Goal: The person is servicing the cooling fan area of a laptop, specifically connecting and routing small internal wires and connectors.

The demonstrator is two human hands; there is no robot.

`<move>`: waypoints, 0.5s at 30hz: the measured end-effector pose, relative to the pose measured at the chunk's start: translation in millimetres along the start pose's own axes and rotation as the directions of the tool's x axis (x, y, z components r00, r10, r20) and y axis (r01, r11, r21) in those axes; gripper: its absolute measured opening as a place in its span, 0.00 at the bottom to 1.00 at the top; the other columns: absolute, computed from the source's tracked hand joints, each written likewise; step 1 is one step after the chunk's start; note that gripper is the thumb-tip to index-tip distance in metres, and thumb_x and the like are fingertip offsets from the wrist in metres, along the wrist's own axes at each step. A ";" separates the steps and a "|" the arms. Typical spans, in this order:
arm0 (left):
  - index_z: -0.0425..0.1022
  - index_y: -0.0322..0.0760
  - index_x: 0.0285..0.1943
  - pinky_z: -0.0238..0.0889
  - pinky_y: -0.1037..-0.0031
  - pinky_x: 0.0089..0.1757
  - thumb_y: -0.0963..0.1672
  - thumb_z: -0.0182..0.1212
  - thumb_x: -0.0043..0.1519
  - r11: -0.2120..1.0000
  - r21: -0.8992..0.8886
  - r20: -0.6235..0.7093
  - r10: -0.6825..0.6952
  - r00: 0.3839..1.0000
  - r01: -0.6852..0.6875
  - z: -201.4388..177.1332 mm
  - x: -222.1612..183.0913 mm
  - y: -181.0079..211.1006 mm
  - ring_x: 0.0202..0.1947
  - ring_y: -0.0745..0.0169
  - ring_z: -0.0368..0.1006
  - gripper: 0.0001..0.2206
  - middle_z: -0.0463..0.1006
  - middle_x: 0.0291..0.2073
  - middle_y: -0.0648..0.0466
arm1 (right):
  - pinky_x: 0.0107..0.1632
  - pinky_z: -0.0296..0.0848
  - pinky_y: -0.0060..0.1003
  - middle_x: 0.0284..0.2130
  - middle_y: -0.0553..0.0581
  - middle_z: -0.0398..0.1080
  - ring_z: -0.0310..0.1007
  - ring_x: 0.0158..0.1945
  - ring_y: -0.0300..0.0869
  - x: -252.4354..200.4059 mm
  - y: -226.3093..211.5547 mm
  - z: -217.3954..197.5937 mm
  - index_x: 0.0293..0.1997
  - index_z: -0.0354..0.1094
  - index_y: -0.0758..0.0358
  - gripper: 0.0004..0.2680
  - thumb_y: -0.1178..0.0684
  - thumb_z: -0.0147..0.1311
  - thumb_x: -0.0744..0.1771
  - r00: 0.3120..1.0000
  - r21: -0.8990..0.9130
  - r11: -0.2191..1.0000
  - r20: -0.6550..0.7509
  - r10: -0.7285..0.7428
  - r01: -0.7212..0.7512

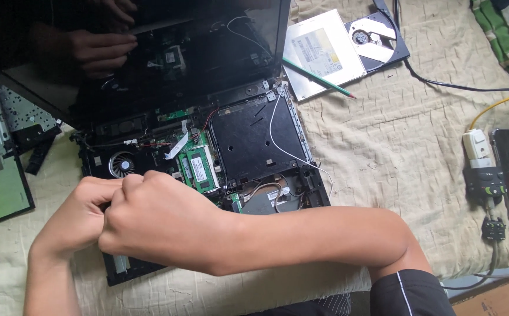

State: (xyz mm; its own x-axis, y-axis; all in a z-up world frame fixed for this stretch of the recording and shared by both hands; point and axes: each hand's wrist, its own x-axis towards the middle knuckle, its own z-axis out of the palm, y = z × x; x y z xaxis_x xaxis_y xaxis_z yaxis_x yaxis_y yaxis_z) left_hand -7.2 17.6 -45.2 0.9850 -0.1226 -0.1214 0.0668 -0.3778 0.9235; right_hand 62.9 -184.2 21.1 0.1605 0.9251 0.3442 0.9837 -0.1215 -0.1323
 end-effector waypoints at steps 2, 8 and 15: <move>0.62 0.38 0.14 0.50 0.76 0.25 0.30 0.51 0.45 1.000 0.000 -0.004 -0.001 1.000 0.001 2.3 0.7 3.3 0.22 0.73 0.58 0.14 0.68 0.17 0.61 | 0.28 0.59 0.40 0.19 0.51 0.68 0.62 0.25 0.45 -1.0 1.3 0.0 0.16 0.66 0.48 0.13 0.65 0.59 0.61 1.000 0.004 1.000 0.011 -0.016 0.016; 0.59 0.40 0.17 0.43 0.76 0.26 0.31 0.52 0.47 1.000 0.020 -0.027 -0.003 1.000 0.003 6.5 6.2 25.4 0.24 0.73 0.50 0.14 0.59 0.19 0.63 | 0.30 0.51 0.39 0.16 0.45 0.61 0.52 0.23 0.40 -0.1 -3.7 -3.2 0.15 0.60 0.47 0.15 0.67 0.55 0.61 0.997 -0.046 0.999 0.080 -0.006 0.010; 0.77 0.38 0.26 0.60 0.81 0.30 0.33 0.63 0.48 0.999 0.007 -0.021 0.039 0.999 -0.039 8.2 9.4 31.7 0.27 0.75 0.68 0.08 0.78 0.24 0.61 | 0.25 0.47 0.39 0.15 0.46 0.60 0.52 0.19 0.40 -3.9 -12.5 24.3 0.15 0.64 0.51 0.13 0.67 0.55 0.59 0.997 0.041 0.997 0.009 0.071 -0.072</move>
State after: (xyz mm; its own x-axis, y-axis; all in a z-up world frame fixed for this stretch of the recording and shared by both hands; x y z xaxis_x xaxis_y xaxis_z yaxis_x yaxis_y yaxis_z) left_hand 2.8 -3.0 -20.1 0.9900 -0.1180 -0.0771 0.0269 -0.3789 0.9250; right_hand 48.1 -177.5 -1.2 0.2295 0.9173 0.3254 0.9656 -0.1727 -0.1942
